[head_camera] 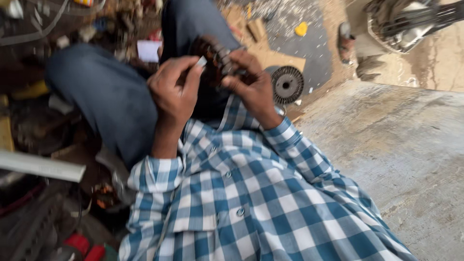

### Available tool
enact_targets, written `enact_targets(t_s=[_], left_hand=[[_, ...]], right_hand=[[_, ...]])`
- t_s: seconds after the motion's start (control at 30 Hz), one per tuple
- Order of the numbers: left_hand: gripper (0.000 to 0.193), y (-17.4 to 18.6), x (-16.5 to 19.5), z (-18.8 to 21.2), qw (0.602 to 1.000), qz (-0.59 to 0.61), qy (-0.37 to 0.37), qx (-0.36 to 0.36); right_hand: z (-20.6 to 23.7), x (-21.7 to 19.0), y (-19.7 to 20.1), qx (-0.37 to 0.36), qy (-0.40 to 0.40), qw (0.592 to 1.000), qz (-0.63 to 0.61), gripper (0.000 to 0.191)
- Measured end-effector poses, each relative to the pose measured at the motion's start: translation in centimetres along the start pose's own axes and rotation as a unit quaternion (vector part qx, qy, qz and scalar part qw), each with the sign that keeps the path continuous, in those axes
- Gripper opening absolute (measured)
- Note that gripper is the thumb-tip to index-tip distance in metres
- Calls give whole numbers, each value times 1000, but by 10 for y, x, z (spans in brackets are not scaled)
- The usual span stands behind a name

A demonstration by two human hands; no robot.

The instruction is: The person sits on the floor and repeatedly inserts small white rectangular insulating pieces into the slots of a motor armature held on their lap. They pick up each piece, align it, and press it into place, continuing the process across the armature.

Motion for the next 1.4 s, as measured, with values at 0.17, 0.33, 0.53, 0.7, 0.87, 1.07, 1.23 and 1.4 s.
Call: enact_targets(t_s=[0.17, 0.33, 0.53, 0.7, 0.87, 1.07, 1.23, 1.4], left_hand=[[9, -7, 6, 2, 999, 11, -35, 5], [9, -22, 12, -5, 996, 29, -82, 9], [7, -26, 16, -10, 992, 9, -125, -22], [5, -32, 13, -20, 989, -40, -119, -83], [10, -40, 13, -23, 996, -63, -7, -64], [34, -25, 29, -6, 994, 96, -43, -4], [12, -28, 4, -4, 997, 66, 29, 7], [9, -37, 19, -8, 998, -30, -51, 12]], right_hand=[[5, 5, -5, -5, 3, 999, -35, 59], [3, 8, -6, -21, 10, 1000, -18, 51], [1, 11, -4, -14, -14, 999, -35, 51], [1, 9, -6, -17, -17, 1000, -7, 55], [-1, 11, -4, -10, -34, 999, -40, 52], [-4, 9, 0, 4, -54, 996, -77, 53], [-4, 6, -5, 4, -46, 996, -77, 51], [-5, 6, -7, 2, -44, 995, -94, 59]])
Point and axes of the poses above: each hand's wrist, its own z-axis away from the middle knuckle, its own y-axis out of the back of the hand, x = y × z, the point moved 9 cm from there along -z, towards the middle knuckle, and after that the axes turned 12 degrees about -z, right-handed, at the moved point
